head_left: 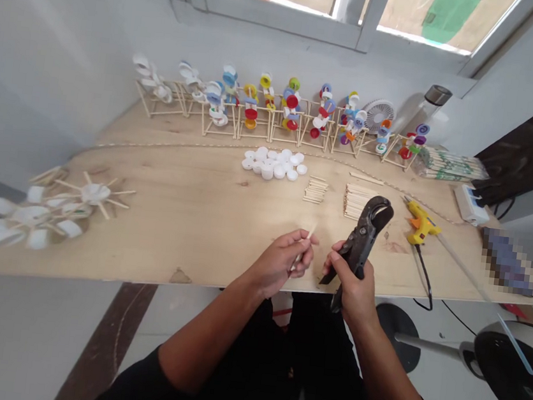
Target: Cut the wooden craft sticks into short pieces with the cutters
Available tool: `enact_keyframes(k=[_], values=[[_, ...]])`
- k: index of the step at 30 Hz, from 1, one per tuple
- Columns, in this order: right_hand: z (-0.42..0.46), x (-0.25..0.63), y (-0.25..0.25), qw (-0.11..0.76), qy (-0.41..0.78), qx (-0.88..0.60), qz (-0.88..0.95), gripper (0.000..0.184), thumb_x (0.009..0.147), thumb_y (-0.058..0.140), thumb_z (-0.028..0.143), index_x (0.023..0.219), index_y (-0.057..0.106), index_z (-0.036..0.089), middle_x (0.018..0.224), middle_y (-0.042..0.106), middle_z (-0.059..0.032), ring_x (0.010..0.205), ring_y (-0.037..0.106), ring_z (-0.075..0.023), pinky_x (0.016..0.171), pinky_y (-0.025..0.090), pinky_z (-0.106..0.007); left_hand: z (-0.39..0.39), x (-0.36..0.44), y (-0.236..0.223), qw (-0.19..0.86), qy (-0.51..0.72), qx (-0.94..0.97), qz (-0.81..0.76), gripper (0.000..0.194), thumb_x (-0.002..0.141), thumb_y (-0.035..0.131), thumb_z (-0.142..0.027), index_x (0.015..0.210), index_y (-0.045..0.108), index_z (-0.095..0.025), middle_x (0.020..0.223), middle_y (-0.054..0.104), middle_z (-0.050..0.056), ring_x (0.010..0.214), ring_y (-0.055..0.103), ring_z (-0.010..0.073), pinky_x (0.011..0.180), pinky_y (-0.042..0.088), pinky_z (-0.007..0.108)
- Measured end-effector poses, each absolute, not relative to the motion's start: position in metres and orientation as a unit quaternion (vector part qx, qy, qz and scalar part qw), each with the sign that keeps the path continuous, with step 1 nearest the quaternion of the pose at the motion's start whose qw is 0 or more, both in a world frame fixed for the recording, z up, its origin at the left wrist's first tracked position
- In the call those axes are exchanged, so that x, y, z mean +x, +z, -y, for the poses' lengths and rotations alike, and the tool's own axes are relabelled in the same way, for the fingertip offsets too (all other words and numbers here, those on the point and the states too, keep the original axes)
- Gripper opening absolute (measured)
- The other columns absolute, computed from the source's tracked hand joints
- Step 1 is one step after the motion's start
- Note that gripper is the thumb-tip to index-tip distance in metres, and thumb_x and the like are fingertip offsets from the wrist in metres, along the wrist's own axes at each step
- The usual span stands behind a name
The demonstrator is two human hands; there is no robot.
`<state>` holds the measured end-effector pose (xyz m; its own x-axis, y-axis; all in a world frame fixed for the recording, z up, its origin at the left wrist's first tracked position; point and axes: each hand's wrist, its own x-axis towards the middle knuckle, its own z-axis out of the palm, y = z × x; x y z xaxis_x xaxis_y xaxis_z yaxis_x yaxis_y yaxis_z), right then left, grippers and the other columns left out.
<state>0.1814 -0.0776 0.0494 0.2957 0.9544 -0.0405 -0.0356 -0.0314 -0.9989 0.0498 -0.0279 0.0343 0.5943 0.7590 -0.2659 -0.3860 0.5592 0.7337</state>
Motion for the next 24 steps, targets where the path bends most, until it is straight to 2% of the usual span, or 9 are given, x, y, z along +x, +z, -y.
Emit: enact_keyframes(k=[4, 9, 15, 24], values=[[0.080, 0.174, 0.049, 0.550, 0.465, -0.557, 0.413, 0.016, 0.077, 0.059, 0.030, 0.085, 0.053, 0.018, 0.064, 0.057, 0.0023, 0.055, 0.054, -0.0123, 0.055, 0.045, -0.026, 0.021, 0.047, 0.030, 0.820, 0.449, 0.200, -0.295, 0.023, 0.072, 0.061, -0.018, 0.093, 0.051, -0.017, 0.065, 0.049, -0.003, 0.047, 0.041, 0.0051, 0.043, 0.026, 0.017], [0.079, 0.162, 0.042, 0.518, 0.459, -0.567, 0.447, 0.017, 0.076, 0.058, 0.029, 0.086, 0.052, 0.018, 0.069, 0.058, 0.0005, 0.058, 0.055, -0.0134, 0.059, 0.047, -0.028, 0.020, 0.050, 0.036, 0.791, 0.520, 0.132, -0.294, 0.027, 0.069, 0.061, -0.010, 0.093, 0.051, -0.017, 0.067, 0.050, -0.003, 0.049, 0.043, 0.0050, 0.044, 0.030, 0.017], [0.076, 0.153, 0.035, 0.484, 0.399, -0.589, 0.510, 0.012, 0.076, 0.056, 0.025, 0.085, 0.054, 0.017, 0.074, 0.058, -0.0010, 0.063, 0.055, -0.0150, 0.063, 0.046, -0.029, 0.027, 0.057, 0.048, 0.755, 0.575, 0.095, -0.302, 0.023, 0.073, 0.056, -0.010, 0.093, 0.048, -0.018, 0.069, 0.051, -0.003, 0.051, 0.046, 0.0063, 0.047, 0.036, 0.019], [0.076, 0.147, 0.038, 0.472, 0.341, -0.610, 0.538, 0.016, 0.073, 0.057, 0.024, 0.088, 0.056, 0.019, 0.076, 0.062, -0.0016, 0.069, 0.057, -0.0175, 0.063, 0.046, -0.028, 0.040, 0.062, 0.052, 0.729, 0.591, 0.079, -0.337, 0.022, 0.075, 0.058, -0.014, 0.094, 0.047, -0.020, 0.075, 0.055, -0.002, 0.064, 0.057, 0.0086, 0.069, 0.048, 0.026]])
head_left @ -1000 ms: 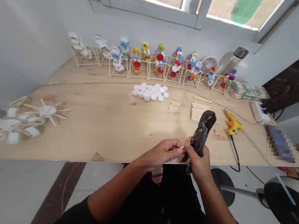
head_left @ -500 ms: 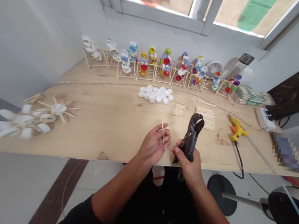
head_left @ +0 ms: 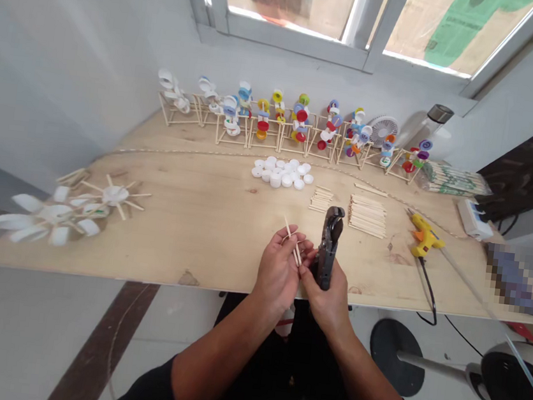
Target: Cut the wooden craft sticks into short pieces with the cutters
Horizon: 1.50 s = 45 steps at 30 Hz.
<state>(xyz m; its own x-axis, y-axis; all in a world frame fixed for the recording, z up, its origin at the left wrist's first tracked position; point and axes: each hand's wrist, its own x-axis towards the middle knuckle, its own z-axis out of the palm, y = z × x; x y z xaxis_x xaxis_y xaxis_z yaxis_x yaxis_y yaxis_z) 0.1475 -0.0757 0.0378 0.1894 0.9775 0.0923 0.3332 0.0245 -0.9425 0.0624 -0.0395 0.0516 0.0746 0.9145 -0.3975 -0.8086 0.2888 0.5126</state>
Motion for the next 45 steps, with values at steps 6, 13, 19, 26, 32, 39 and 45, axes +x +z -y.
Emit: enact_keyframes(k=[6, 13, 19, 26, 32, 39, 45], values=[[0.077, 0.147, 0.039, 0.461, 0.333, -0.611, 0.551, 0.015, 0.073, 0.057, 0.023, 0.087, 0.055, 0.019, 0.073, 0.060, -0.0002, 0.065, 0.055, -0.0163, 0.061, 0.046, -0.027, 0.042, 0.065, 0.055, 0.729, 0.590, 0.073, -0.340, 0.022, 0.078, 0.054, -0.013, 0.097, 0.047, -0.020, 0.079, 0.058, 0.000, 0.074, 0.062, 0.0125, 0.075, 0.050, 0.029], [0.077, 0.147, 0.039, 0.457, 0.326, -0.615, 0.553, 0.014, 0.072, 0.056, 0.021, 0.086, 0.054, 0.019, 0.077, 0.060, -0.0006, 0.069, 0.055, -0.0167, 0.066, 0.045, -0.029, 0.046, 0.071, 0.056, 0.708, 0.598, 0.098, -0.363, 0.022, 0.077, 0.057, -0.019, 0.097, 0.048, -0.020, 0.081, 0.058, -0.001, 0.071, 0.061, 0.0108, 0.073, 0.050, 0.028], [0.075, 0.149, 0.040, 0.467, 0.350, -0.617, 0.528, 0.012, 0.070, 0.058, 0.020, 0.082, 0.054, 0.018, 0.072, 0.057, 0.0010, 0.063, 0.053, -0.0144, 0.062, 0.044, -0.026, 0.045, 0.067, 0.056, 0.717, 0.601, 0.113, -0.334, 0.020, 0.078, 0.055, -0.019, 0.097, 0.050, -0.018, 0.082, 0.061, 0.003, 0.078, 0.062, 0.0154, 0.073, 0.050, 0.030], [0.075, 0.149, 0.041, 0.499, 0.365, -0.615, 0.489, 0.016, 0.068, 0.059, 0.024, 0.082, 0.056, 0.018, 0.074, 0.060, 0.0003, 0.067, 0.056, -0.0158, 0.066, 0.045, -0.028, 0.045, 0.063, 0.056, 0.740, 0.580, 0.102, -0.324, 0.024, 0.076, 0.059, -0.028, 0.094, 0.058, -0.013, 0.080, 0.064, 0.007, 0.078, 0.063, 0.0177, 0.077, 0.048, 0.032], [0.076, 0.150, 0.041, 0.514, 0.379, -0.608, 0.472, 0.016, 0.070, 0.060, 0.024, 0.084, 0.056, 0.018, 0.073, 0.058, 0.0011, 0.065, 0.055, -0.0143, 0.063, 0.045, -0.026, 0.057, 0.066, 0.051, 0.704, 0.570, 0.177, -0.385, 0.024, 0.068, 0.069, -0.031, 0.082, 0.067, -0.012, 0.079, 0.067, 0.006, 0.080, 0.063, 0.0169, 0.078, 0.046, 0.028], [0.078, 0.150, 0.042, 0.530, 0.419, -0.583, 0.452, 0.016, 0.072, 0.061, 0.023, 0.086, 0.055, 0.018, 0.071, 0.055, 0.0022, 0.063, 0.052, -0.0123, 0.062, 0.044, -0.025, 0.044, 0.055, 0.048, 0.703, 0.545, 0.209, -0.405, 0.019, 0.060, 0.074, -0.025, 0.072, 0.067, -0.011, 0.071, 0.065, 0.002, 0.063, 0.056, 0.0083, 0.064, 0.044, 0.021], [0.086, 0.150, 0.058, 0.545, 0.571, -0.457, 0.410, 0.018, 0.075, 0.060, 0.024, 0.092, 0.058, 0.018, 0.080, 0.063, -0.0022, 0.072, 0.060, -0.0168, 0.075, 0.047, -0.034, 0.035, 0.046, 0.060, 0.793, 0.483, 0.160, -0.334, 0.027, 0.069, 0.067, -0.032, 0.089, 0.058, -0.016, 0.054, 0.055, -0.003, 0.035, 0.042, 0.0047, 0.033, 0.031, 0.015]])
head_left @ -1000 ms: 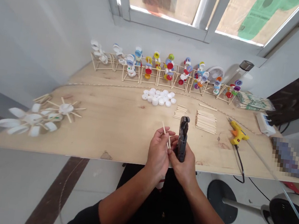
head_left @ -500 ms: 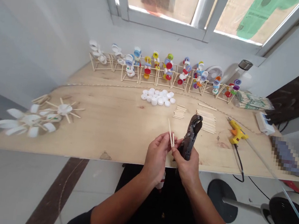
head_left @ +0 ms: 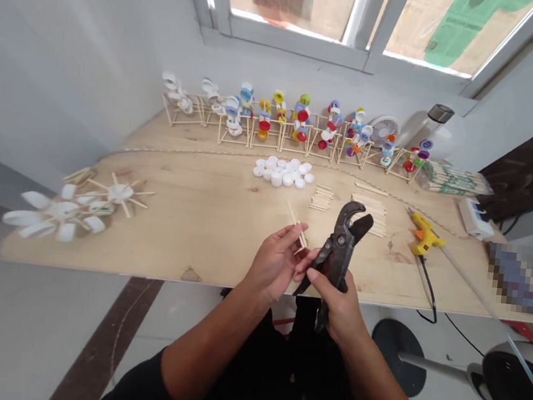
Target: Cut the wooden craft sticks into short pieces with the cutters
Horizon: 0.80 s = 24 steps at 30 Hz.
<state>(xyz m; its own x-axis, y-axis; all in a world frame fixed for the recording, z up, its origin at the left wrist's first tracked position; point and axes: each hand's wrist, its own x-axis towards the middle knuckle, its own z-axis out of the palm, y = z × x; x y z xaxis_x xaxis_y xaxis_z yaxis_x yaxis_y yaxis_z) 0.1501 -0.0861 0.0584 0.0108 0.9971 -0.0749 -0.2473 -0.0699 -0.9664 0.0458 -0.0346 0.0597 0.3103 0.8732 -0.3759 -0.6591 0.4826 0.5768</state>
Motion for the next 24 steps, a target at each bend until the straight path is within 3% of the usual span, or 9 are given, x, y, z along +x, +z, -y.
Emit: enact_keyframes(k=[3, 6, 8, 10, 15, 19, 24], values=[[0.091, 0.148, 0.063, 0.533, 0.616, -0.407, 0.413, 0.018, 0.075, 0.061, 0.025, 0.092, 0.060, 0.019, 0.083, 0.064, -0.0038, 0.075, 0.060, -0.0183, 0.077, 0.047, -0.035, 0.035, 0.049, 0.063, 0.803, 0.461, 0.165, -0.341, 0.027, 0.074, 0.062, -0.033, 0.095, 0.055, -0.017, 0.052, 0.052, -0.005, 0.025, 0.027, 0.0007, 0.025, 0.015, 0.013], [0.099, 0.143, 0.064, 0.514, 0.637, -0.389, 0.422, 0.016, 0.075, 0.062, 0.026, 0.089, 0.060, 0.019, 0.083, 0.064, -0.0040, 0.075, 0.059, -0.0174, 0.074, 0.048, -0.032, 0.030, 0.053, 0.063, 0.779, 0.503, 0.128, -0.351, 0.027, 0.074, 0.063, -0.029, 0.096, 0.056, -0.015, 0.060, 0.056, -0.003, 0.031, 0.040, 0.0025, 0.031, 0.030, 0.014], [0.106, 0.141, 0.063, 0.481, 0.665, -0.376, 0.430, 0.018, 0.076, 0.062, 0.029, 0.091, 0.059, 0.019, 0.079, 0.063, -0.0033, 0.070, 0.059, -0.0166, 0.063, 0.048, -0.029, 0.023, 0.054, 0.062, 0.768, 0.531, 0.084, -0.349, 0.022, 0.073, 0.064, -0.025, 0.092, 0.058, -0.014, 0.062, 0.056, -0.001, 0.044, 0.053, 0.0069, 0.043, 0.043, 0.017], [0.111, 0.140, 0.060, 0.446, 0.674, -0.376, 0.453, 0.019, 0.077, 0.060, 0.031, 0.091, 0.058, 0.019, 0.077, 0.063, -0.0032, 0.067, 0.059, -0.0165, 0.057, 0.047, -0.027, 0.015, 0.052, 0.061, 0.768, 0.545, 0.045, -0.334, 0.015, 0.074, 0.063, -0.022, 0.086, 0.059, -0.014, 0.061, 0.055, -0.001, 0.053, 0.056, 0.0095, 0.054, 0.047, 0.020], [0.112, 0.153, 0.053, 0.478, 0.582, -0.443, 0.486, 0.015, 0.079, 0.058, 0.028, 0.092, 0.056, 0.020, 0.085, 0.063, -0.0039, 0.080, 0.058, -0.0181, 0.075, 0.045, -0.032, 0.013, 0.046, 0.057, 0.776, 0.557, 0.047, -0.293, 0.006, 0.077, 0.058, -0.016, 0.083, 0.058, -0.013, 0.064, 0.057, -0.001, 0.060, 0.057, 0.0086, 0.063, 0.047, 0.022], [0.107, 0.169, 0.056, 0.506, 0.546, -0.465, 0.479, 0.016, 0.081, 0.056, 0.028, 0.095, 0.053, 0.020, 0.082, 0.059, -0.0020, 0.074, 0.057, -0.0167, 0.074, 0.044, -0.032, 0.029, 0.040, 0.052, 0.781, 0.516, 0.151, -0.318, 0.014, 0.075, 0.063, -0.023, 0.084, 0.056, -0.015, 0.075, 0.062, 0.002, 0.064, 0.060, 0.0106, 0.056, 0.044, 0.021], [0.111, 0.178, 0.059, 0.466, 0.529, -0.537, 0.464, 0.019, 0.081, 0.055, 0.030, 0.095, 0.050, 0.019, 0.075, 0.057, -0.0001, 0.069, 0.055, -0.0157, 0.071, 0.041, -0.030, 0.046, 0.024, 0.047, 0.801, 0.376, 0.307, -0.351, 0.025, 0.077, 0.061, -0.037, 0.088, 0.053, -0.016, 0.073, 0.061, 0.002, 0.042, 0.049, 0.0051, 0.037, 0.027, 0.016]])
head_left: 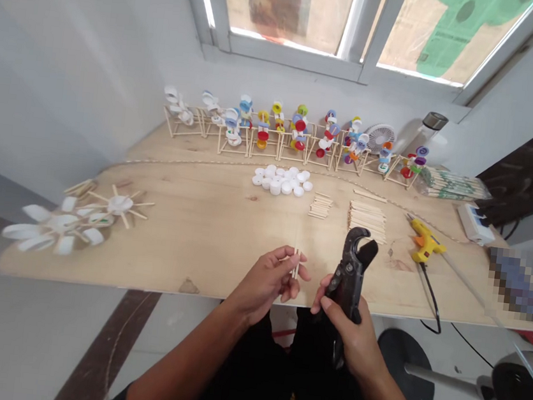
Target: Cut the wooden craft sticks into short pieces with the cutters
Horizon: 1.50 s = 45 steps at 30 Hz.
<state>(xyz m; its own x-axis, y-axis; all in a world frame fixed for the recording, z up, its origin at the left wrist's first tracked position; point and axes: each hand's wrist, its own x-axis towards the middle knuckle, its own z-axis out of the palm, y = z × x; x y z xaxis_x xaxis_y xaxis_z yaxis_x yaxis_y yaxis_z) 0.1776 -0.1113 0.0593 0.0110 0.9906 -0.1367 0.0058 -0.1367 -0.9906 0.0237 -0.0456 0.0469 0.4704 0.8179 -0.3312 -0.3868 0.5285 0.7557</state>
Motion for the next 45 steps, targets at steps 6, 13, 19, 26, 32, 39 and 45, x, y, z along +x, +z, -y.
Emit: enact_keyframes(k=[6, 13, 19, 26, 32, 39, 45], values=[[0.122, 0.182, 0.058, 0.370, 0.551, -0.578, 0.475, 0.018, 0.081, 0.052, 0.030, 0.094, 0.051, 0.018, 0.073, 0.056, 0.0001, 0.069, 0.055, -0.0168, 0.070, 0.042, -0.030, 0.046, 0.005, 0.049, 0.813, 0.283, 0.364, -0.354, 0.027, 0.076, 0.060, -0.040, 0.085, 0.054, -0.015, 0.071, 0.060, 0.001, 0.041, 0.048, 0.0039, 0.039, 0.030, 0.016], [0.129, 0.185, 0.050, 0.285, 0.512, -0.612, 0.531, 0.016, 0.080, 0.050, 0.026, 0.094, 0.052, 0.019, 0.073, 0.055, 0.0013, 0.069, 0.054, -0.0168, 0.069, 0.043, -0.030, 0.039, -0.002, 0.055, 0.812, 0.236, 0.391, -0.364, 0.029, 0.073, 0.064, -0.039, 0.082, 0.060, -0.012, 0.070, 0.062, 0.004, 0.044, 0.052, 0.0065, 0.044, 0.040, 0.019], [0.131, 0.186, 0.047, 0.248, 0.497, -0.623, 0.551, 0.019, 0.080, 0.049, 0.024, 0.098, 0.052, 0.020, 0.077, 0.058, 0.0002, 0.069, 0.056, -0.0174, 0.066, 0.043, -0.029, 0.035, -0.005, 0.070, 0.790, 0.227, 0.434, -0.368, 0.026, 0.075, 0.061, -0.038, 0.079, 0.060, -0.012, 0.068, 0.060, 0.002, 0.043, 0.053, 0.0070, 0.043, 0.040, 0.019], [0.130, 0.181, 0.052, 0.238, 0.482, -0.624, 0.567, 0.019, 0.077, 0.051, 0.021, 0.096, 0.053, 0.020, 0.079, 0.060, -0.0013, 0.074, 0.056, -0.0195, 0.070, 0.042, -0.031, 0.029, 0.001, 0.083, 0.734, 0.174, 0.545, -0.366, 0.023, 0.075, 0.058, -0.035, 0.067, 0.059, -0.014, 0.059, 0.059, 0.001, 0.040, 0.051, 0.0071, 0.038, 0.037, 0.017], [0.131, 0.179, 0.048, 0.261, 0.485, -0.618, 0.562, 0.019, 0.077, 0.051, 0.021, 0.095, 0.054, 0.020, 0.075, 0.058, 0.0004, 0.068, 0.055, -0.0176, 0.067, 0.043, -0.030, 0.021, 0.009, 0.084, 0.690, 0.130, 0.613, -0.361, 0.026, 0.074, 0.057, -0.033, 0.055, 0.057, -0.016, 0.042, 0.050, -0.003, 0.035, 0.049, 0.0080, 0.034, 0.032, 0.015], [0.131, 0.179, 0.038, 0.269, 0.481, -0.637, 0.538, 0.017, 0.077, 0.051, 0.025, 0.092, 0.054, 0.019, 0.071, 0.057, 0.0008, 0.062, 0.056, -0.0165, 0.061, 0.043, -0.028, 0.008, 0.014, 0.084, 0.699, 0.098, 0.617, -0.348, 0.017, 0.071, 0.058, -0.026, 0.059, 0.059, -0.015, 0.048, 0.054, -0.002, 0.033, 0.047, 0.0062, 0.031, 0.032, 0.014], [0.129, 0.180, 0.032, 0.261, 0.457, -0.662, 0.534, 0.011, 0.077, 0.052, 0.027, 0.083, 0.054, 0.019, 0.059, 0.050, 0.0035, 0.052, 0.051, -0.0145, 0.053, 0.041, -0.026, -0.003, 0.017, 0.076, 0.708, 0.066, 0.619, -0.333, 0.013, 0.070, 0.057, -0.024, 0.064, 0.062, -0.015, 0.051, 0.057, 0.000, 0.032, 0.047, 0.0067, 0.030, 0.031, 0.015]])
